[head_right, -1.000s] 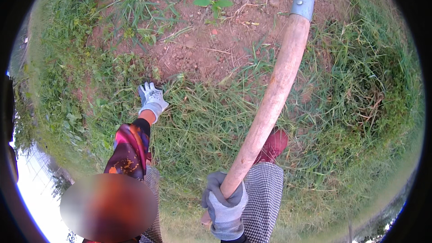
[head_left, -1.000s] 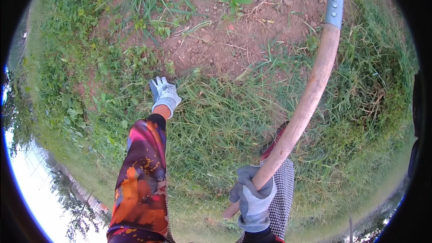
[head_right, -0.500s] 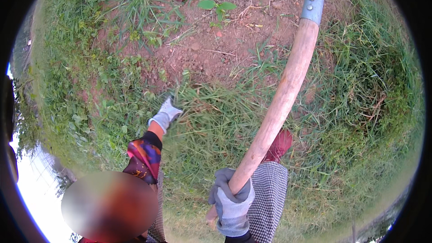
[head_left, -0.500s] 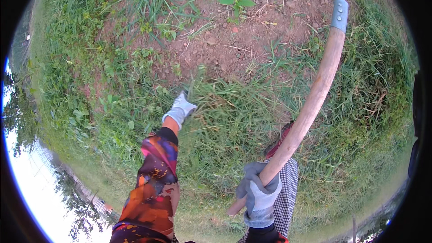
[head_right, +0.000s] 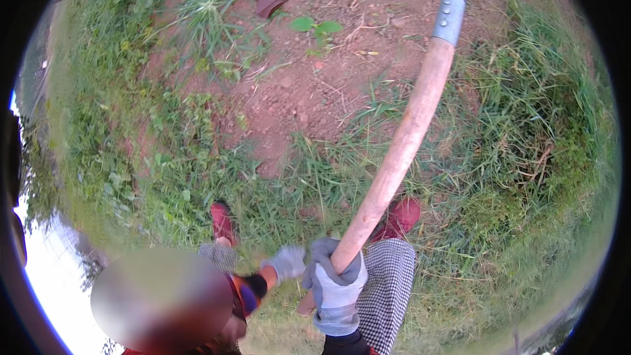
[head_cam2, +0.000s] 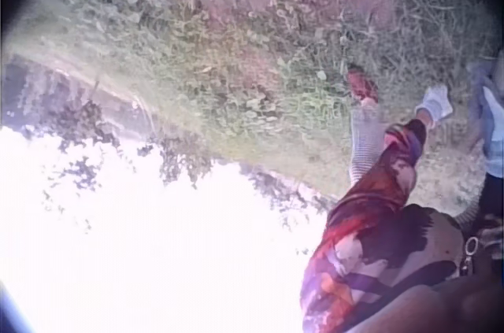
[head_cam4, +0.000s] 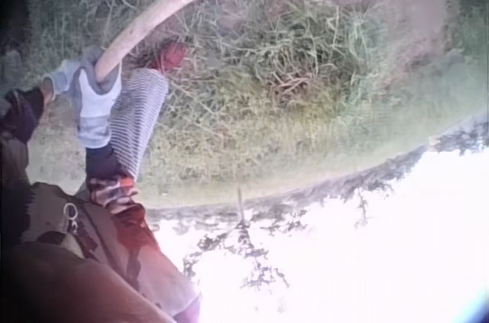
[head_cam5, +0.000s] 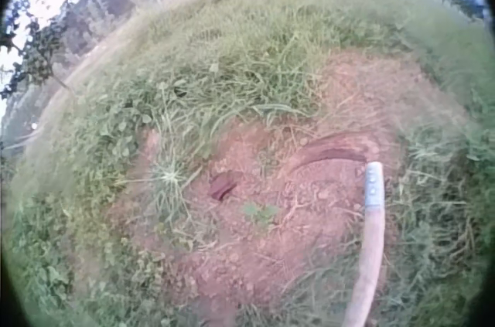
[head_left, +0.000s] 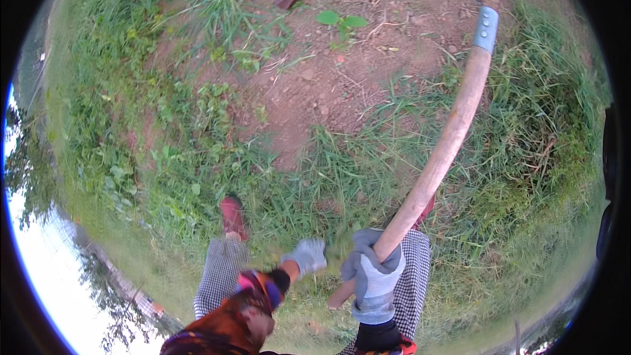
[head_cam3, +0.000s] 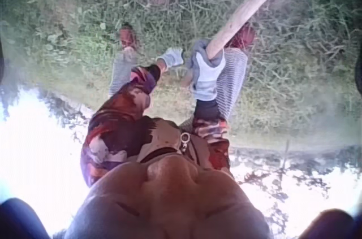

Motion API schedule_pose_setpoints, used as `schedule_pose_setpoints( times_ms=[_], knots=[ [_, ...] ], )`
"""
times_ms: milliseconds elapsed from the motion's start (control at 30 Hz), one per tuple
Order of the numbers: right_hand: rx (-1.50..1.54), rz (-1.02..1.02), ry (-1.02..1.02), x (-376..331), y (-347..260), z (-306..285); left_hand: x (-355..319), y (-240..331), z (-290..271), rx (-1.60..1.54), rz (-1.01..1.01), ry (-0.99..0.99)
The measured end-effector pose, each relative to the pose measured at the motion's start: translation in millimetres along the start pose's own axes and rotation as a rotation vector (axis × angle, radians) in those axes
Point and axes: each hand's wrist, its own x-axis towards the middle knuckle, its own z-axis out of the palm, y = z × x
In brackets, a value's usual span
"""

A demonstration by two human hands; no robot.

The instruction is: The person uses a hoe to loosen soil and remove weeds from a grassy area. They repeatedly strike the ground, pull up weeds by hand, and clear patches of vegetation.

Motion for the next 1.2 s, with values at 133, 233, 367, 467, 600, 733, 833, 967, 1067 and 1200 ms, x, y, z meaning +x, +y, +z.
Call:
schedule_pose_setpoints(
  times_ms=[133, 233, 367, 467, 600, 733, 833, 967, 1067, 1200],
  knots=[
    [0.020, -0.002, -0.034, -0.6, 6.8, 0.5, -5.9, 4.7, 58.0, -0.113, 0.036, 0.036],
    [0.035, 0.024, -0.041, 1.3, 5.9, -11.1, 15.9, 11.1, -15.4, 0.010, -0.169, 0.150],
    [0.032, 0.041, 0.046, -4.0, -1.8, -7.0, 35.5, 16.0, -121.9, 0.253, -0.165, 0.522],
    [0.065, 0.073, 0.067, -3.1, -6.0, -4.4, 55.8, 17.7, -177.0, 0.499, -0.172, 0.665],
    [0.118, 0.057, 0.027, -1.7, -7.1, -17.3, 91.4, 19.6, -195.2, 0.662, -0.103, 0.430],
    [0.074, 0.046, 0.030, -3.7, -8.4, -17.6, 93.1, 20.7, -212.8, 0.729, 0.067, 0.305],
    [0.089, 0.063, -0.015, -4.9, -9.8, -14.1, 103.1, 10.8, -218.7, 0.542, 0.052, 0.091],
    [0.119, 0.076, -0.012, -4.3, -10.5, -12.6, 96.5, 2.7, -191.2, 0.324, 0.034, 0.298],
    [0.122, 0.057, 0.024, -4.0, -13.3, -20.0, 69.4, 18.5, -102.9, 0.145, -0.036, 0.357],
    [0.080, 0.068, -0.005, -2.7, -9.6, -17.5, 47.8, 22.4, -36.0, 0.113, -0.105, 0.105]
  ],
)
